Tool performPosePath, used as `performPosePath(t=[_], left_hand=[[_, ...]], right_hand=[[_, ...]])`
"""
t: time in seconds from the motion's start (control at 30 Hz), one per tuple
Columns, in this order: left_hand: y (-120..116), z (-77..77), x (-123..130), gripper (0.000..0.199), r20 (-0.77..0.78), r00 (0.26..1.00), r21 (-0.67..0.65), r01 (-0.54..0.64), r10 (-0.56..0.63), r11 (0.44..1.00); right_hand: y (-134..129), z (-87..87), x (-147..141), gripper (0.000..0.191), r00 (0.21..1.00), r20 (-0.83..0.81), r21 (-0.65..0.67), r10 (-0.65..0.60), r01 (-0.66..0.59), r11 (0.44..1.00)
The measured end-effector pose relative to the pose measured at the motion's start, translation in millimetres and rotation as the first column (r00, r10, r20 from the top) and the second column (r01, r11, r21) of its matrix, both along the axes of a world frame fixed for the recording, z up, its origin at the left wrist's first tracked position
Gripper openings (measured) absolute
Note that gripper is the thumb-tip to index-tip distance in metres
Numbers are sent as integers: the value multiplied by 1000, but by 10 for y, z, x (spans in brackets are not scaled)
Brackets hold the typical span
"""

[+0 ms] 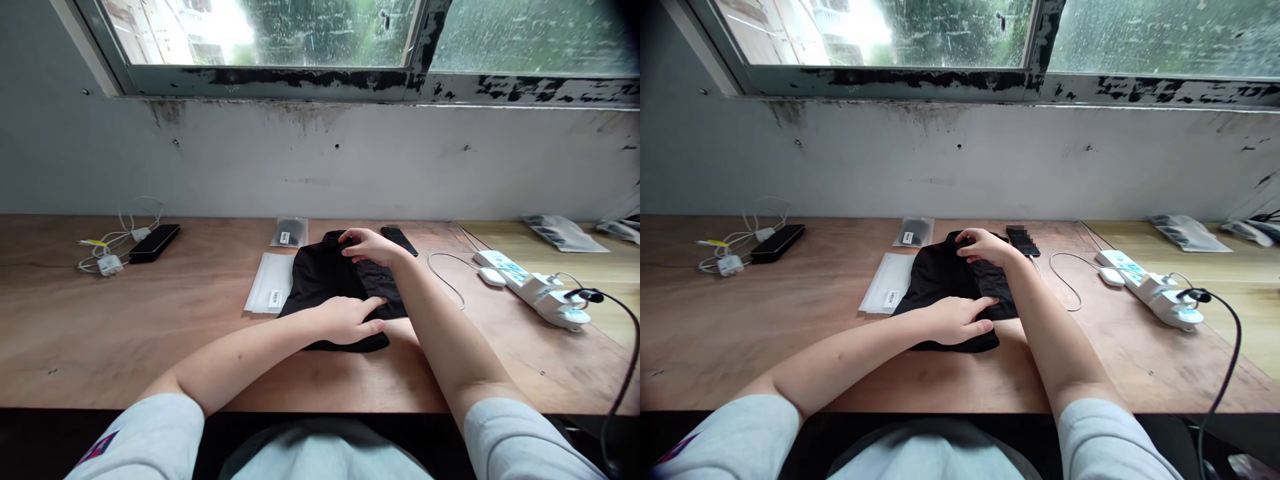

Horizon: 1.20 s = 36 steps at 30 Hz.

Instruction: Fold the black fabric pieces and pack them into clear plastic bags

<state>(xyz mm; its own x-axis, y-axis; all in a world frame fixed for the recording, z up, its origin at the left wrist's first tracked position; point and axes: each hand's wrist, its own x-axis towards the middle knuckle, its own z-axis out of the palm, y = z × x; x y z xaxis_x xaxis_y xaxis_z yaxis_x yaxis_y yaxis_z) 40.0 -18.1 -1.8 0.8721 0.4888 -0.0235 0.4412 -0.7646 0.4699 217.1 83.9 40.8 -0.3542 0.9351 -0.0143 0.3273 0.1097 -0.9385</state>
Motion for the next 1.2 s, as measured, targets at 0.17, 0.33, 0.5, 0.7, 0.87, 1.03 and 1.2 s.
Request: performPosePath(t=[0.17,0.33,0.5,0.7,0.87,1.03,1.2], left_hand=[[14,10,5,58,21,996,-100,-79,82,992],[89,238,-144,51,192,970,-380,-66,149,923],[191,534,-345,42,330,920,-560,9,213,828],[489,765,-754,37,134,932,-590,-198,337,783],[804,759,-1214,36,-323,935,-638,-329,145,696],[1030,422,-1245,37,-453,857,-516,-477,246,712],[1161,93,-1081,37,-358,827,-391,-555,433,734]], right_hand=[[26,-53,-101,39,979,-171,-142,-108,84,986],[22,77,5,37,932,-285,-124,-225,198,972],[95,235,211,36,864,-396,-36,-312,325,945],[288,152,74,35,877,-204,-15,-434,441,897],[408,-83,-193,40,931,-261,36,-254,272,962],[522,-363,-174,31,757,332,323,-563,470,822],[523,-636,-199,43,728,531,218,-433,377,900]])
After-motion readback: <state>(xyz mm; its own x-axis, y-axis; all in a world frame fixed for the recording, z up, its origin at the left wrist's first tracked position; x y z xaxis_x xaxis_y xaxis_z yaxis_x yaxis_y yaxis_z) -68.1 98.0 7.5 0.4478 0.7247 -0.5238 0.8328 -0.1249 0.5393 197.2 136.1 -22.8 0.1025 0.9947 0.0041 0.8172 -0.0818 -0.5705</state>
